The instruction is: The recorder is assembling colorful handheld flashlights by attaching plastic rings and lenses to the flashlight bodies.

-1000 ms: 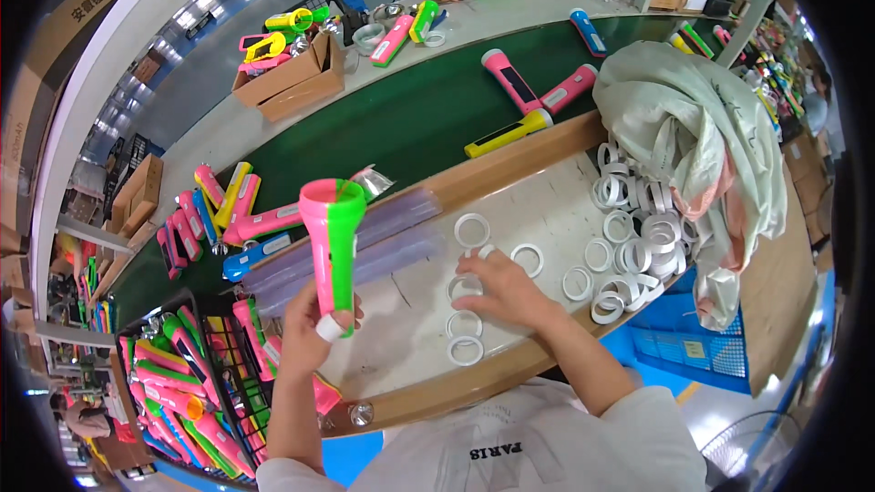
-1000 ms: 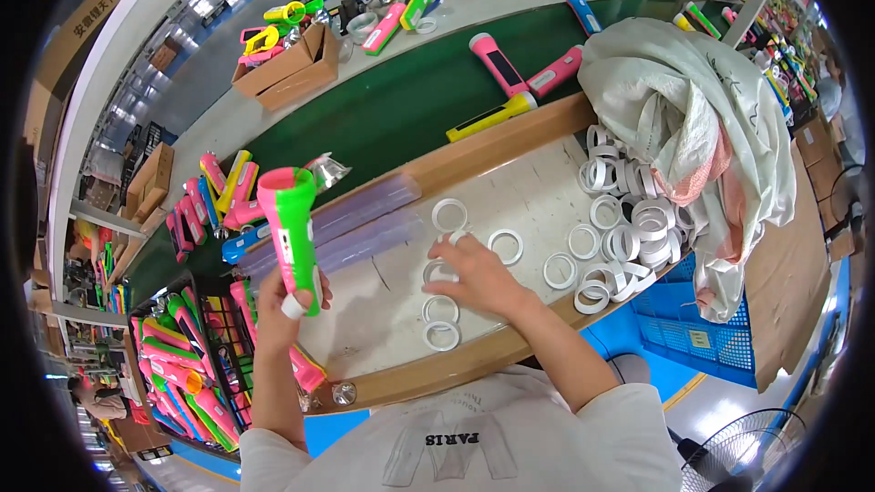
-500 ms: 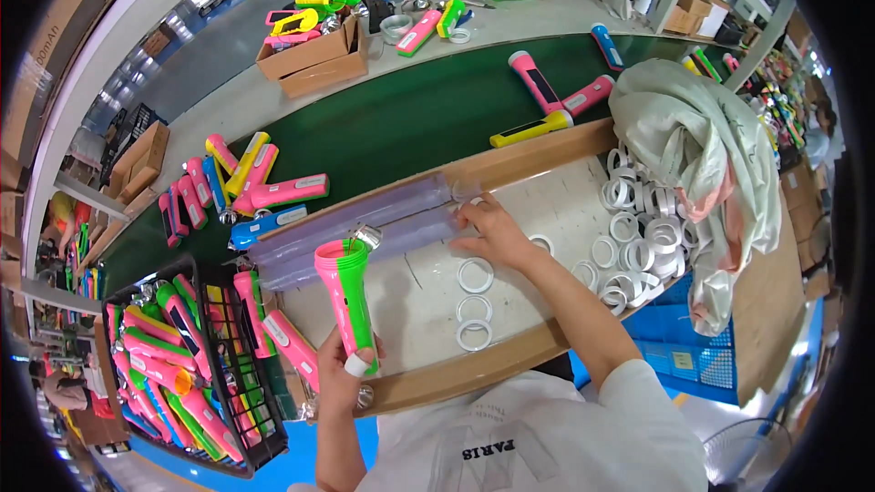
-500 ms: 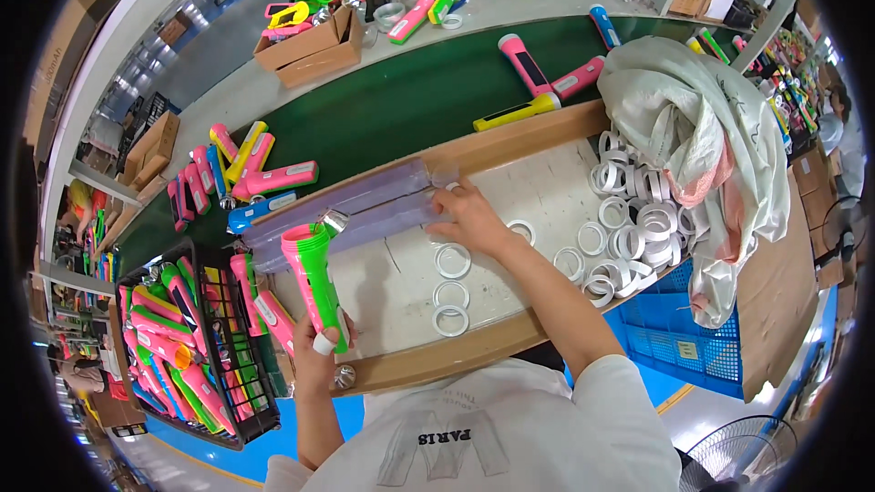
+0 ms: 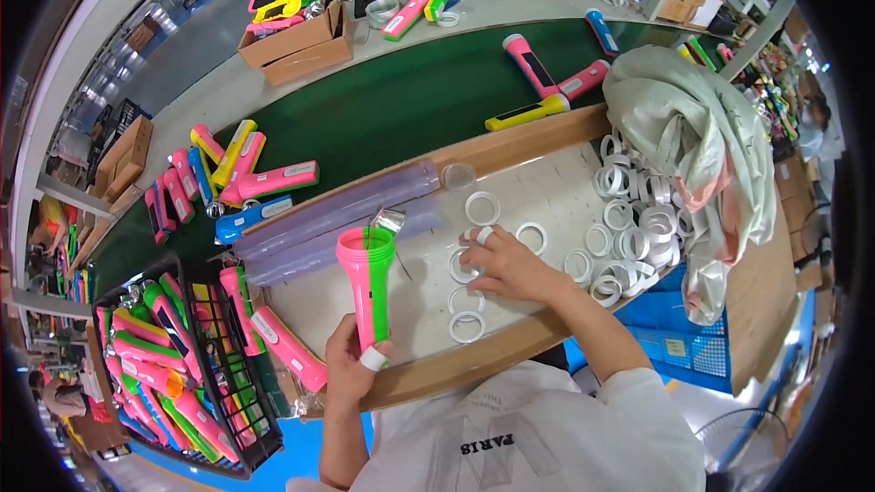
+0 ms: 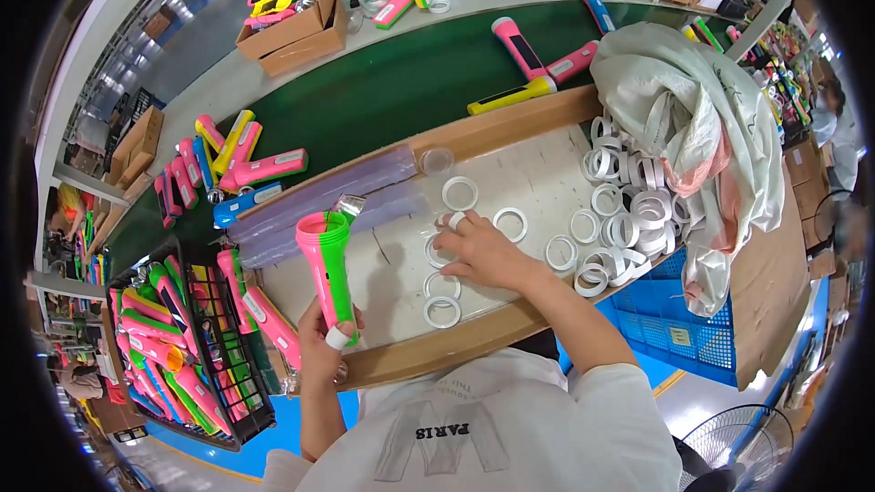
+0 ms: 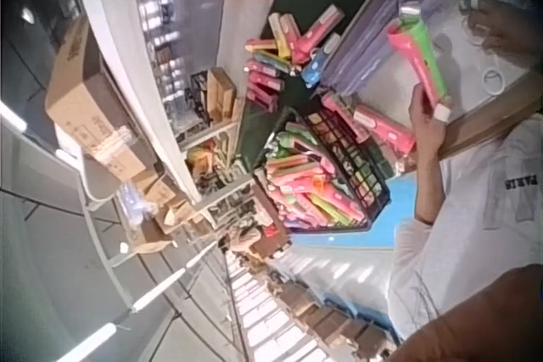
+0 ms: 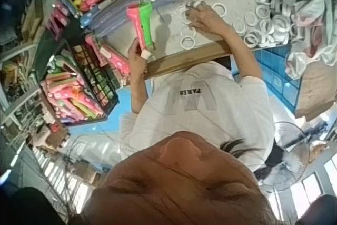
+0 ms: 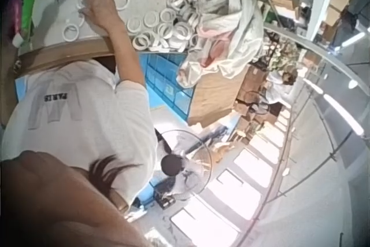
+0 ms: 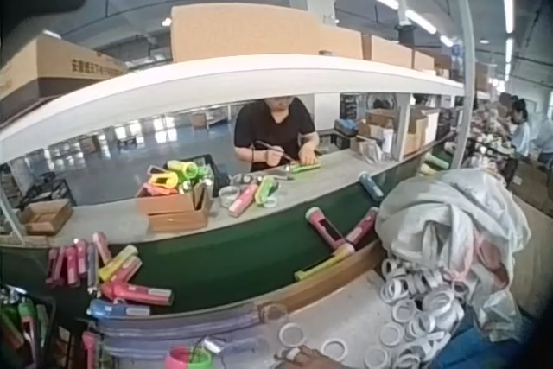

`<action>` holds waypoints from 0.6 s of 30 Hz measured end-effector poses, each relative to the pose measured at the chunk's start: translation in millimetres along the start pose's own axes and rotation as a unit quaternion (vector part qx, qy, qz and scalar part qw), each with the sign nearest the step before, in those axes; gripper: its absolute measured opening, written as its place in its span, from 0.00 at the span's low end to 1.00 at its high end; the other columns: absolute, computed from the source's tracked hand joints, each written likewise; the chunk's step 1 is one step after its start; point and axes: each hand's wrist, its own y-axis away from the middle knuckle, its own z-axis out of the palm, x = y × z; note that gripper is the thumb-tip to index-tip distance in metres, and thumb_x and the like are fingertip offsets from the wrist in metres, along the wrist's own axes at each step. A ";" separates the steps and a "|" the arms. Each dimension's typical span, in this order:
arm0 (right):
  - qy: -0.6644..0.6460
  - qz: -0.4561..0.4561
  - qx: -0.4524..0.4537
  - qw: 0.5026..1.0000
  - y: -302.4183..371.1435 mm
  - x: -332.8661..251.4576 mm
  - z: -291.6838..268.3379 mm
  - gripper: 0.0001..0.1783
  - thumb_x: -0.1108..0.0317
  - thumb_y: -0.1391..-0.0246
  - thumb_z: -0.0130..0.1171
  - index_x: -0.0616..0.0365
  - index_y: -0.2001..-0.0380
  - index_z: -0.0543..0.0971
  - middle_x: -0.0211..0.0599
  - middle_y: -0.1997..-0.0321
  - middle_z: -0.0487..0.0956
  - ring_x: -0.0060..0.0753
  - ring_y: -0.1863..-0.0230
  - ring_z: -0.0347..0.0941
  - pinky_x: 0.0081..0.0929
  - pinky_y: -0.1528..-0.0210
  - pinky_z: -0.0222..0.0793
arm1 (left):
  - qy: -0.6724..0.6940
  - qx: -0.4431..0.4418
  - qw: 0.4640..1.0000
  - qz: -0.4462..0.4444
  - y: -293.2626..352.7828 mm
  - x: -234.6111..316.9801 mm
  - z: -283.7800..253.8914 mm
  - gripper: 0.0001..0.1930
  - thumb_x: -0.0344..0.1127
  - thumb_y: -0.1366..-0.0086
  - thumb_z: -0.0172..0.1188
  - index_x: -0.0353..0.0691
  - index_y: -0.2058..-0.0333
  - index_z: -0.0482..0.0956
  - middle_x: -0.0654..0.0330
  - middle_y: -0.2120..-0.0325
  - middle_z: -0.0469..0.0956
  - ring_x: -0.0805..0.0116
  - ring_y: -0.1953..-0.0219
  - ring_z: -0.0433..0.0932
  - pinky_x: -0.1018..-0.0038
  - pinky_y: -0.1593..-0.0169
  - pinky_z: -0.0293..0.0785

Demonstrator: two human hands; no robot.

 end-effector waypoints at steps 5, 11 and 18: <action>-0.032 -0.024 -0.038 0.998 1.6 6.3 5.4 0.35 0.67 0.56 0.67 0.51 0.43 0.67 0.45 0.43 0.70 0.51 0.41 0.60 0.45 0.42 0.60 | 0.002 -0.051 0.998 -0.031 0.7 7.2 -1.8 0.18 0.29 0.47 0.67 0.33 0.59 0.73 0.66 0.72 0.75 0.77 0.70 0.73 0.79 0.66 0.70; -0.112 0.027 0.015 0.993 1.8 -11.4 -1.0 0.42 0.69 0.54 0.65 0.52 0.36 0.57 0.50 0.42 0.67 0.53 0.48 0.67 0.46 0.44 0.61 | -0.304 -0.088 0.948 -0.015 9.0 32.8 1.5 0.23 0.37 0.51 0.72 0.33 0.59 0.75 0.59 0.74 0.76 0.70 0.76 0.74 0.74 0.68 0.72; -0.194 0.060 0.033 0.979 9.8 -24.4 -2.5 0.43 0.73 0.56 0.65 0.51 0.35 0.58 0.56 0.43 0.66 0.53 0.49 0.70 0.39 0.45 0.67 | -0.587 -0.060 0.782 0.200 13.9 72.4 21.8 0.29 0.35 0.60 0.72 0.37 0.55 0.75 0.54 0.69 0.72 0.56 0.70 0.74 0.64 0.69 0.73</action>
